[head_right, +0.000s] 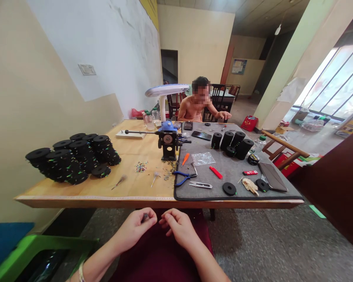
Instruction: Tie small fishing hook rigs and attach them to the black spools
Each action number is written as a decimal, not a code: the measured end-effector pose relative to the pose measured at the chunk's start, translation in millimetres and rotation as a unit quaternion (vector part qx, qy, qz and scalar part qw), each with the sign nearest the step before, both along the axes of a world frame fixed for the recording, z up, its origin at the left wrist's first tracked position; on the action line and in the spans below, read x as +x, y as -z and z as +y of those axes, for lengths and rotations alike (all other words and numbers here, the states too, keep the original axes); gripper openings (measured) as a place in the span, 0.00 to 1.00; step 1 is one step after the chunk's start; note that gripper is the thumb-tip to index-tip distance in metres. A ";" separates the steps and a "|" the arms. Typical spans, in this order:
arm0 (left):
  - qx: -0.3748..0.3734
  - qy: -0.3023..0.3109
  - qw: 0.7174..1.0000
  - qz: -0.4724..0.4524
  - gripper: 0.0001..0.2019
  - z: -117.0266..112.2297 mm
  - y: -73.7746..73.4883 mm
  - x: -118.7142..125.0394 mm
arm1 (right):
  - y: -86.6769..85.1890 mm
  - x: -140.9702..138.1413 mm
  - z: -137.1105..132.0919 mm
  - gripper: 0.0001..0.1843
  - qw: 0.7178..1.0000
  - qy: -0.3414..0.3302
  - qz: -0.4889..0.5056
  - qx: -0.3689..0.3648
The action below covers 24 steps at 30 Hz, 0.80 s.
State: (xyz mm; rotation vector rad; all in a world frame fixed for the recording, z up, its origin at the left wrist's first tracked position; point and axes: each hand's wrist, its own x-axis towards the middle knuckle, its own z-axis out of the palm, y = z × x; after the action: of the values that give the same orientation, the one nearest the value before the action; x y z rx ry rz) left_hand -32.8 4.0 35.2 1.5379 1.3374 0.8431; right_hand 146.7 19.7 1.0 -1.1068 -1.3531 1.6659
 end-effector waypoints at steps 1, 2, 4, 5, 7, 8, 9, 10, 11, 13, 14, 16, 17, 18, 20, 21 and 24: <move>0.000 0.005 1.000 0.011 0.11 0.2 -2.4 1.1 | -1.3 -0.9 1.2 0.23 1.000 -0.007 0.022 -0.006; -0.001 0.010 1.000 0.023 0.11 0.6 -4.8 2.2 | -2.6 -2.1 2.4 0.23 0.999 -0.017 0.043 -0.014; -0.001 0.022 0.999 0.049 0.10 2.1 -9.4 3.6 | -5.2 -4.9 4.1 0.21 0.997 -0.043 0.066 -0.025; 0.001 0.027 0.998 0.064 0.10 3.2 -11.4 3.8 | -6.3 -6.0 4.5 0.20 0.996 -0.053 0.062 -0.024; 0.010 0.039 0.994 0.097 0.10 5.8 -14.7 3.4 | -8.0 -7.2 4.2 0.14 0.998 -0.056 0.023 0.001; 0.014 0.046 0.992 0.114 0.09 7.1 -15.9 2.9 | -8.6 -7.0 3.6 0.10 0.998 -0.049 -0.008 0.025; 0.018 0.054 0.990 0.131 0.09 8.4 -16.9 2.3 | -8.9 -6.3 2.8 0.06 0.997 -0.040 -0.042 0.055; 0.021 0.065 0.987 0.146 0.09 9.8 -17.7 1.7 | -9.1 -5.3 1.9 0.03 0.993 -0.031 -0.077 0.090; 0.021 0.079 0.984 0.158 0.08 11.1 -18.6 1.2 | -9.2 -4.0 0.9 0.03 0.986 -0.027 -0.109 0.126; 0.022 0.104 0.978 0.178 0.08 14.0 -20.5 0.9 | -8.7 -1.1 -0.7 0.04 0.968 -0.028 -0.164 0.187; 0.022 0.113 0.976 0.186 0.07 15.7 -21.7 1.0 | -8.2 0.2 -1.2 0.05 0.961 -0.031 -0.183 0.206; 0.023 0.125 0.972 0.200 0.07 20.2 -24.2 1.6 | -6.8 2.5 -1.4 0.05 0.953 -0.028 -0.203 0.221; 0.027 0.128 0.970 0.205 0.07 23.2 -25.4 1.8 | -5.9 3.5 -1.0 0.06 0.954 -0.019 -0.203 0.220; 0.032 0.130 0.969 0.207 0.07 26.9 -26.5 1.7 | -4.8 4.4 -0.3 0.06 0.956 -0.004 -0.198 0.216; 0.052 0.130 0.969 0.203 0.07 36.2 -28.3 0.2 | -2.0 6.2 2.0 0.06 0.965 0.033 -0.171 0.198; 0.070 0.124 0.968 0.205 0.07 41.8 -29.0 -1.5 | -0.3 7.0 3.6 0.06 0.970 0.051 -0.148 0.184; 0.122 0.075 0.956 0.257 0.07 60.7 -31.3 -10.1 | 5.5 9.3 9.2 0.10 0.988 0.092 -0.058 0.113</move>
State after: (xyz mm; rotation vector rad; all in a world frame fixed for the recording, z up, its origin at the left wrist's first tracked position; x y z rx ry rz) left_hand -42.8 64.7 66.4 2.1265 1.4901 0.5431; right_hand 156.1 28.9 -4.6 -1.1686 -1.4267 1.2994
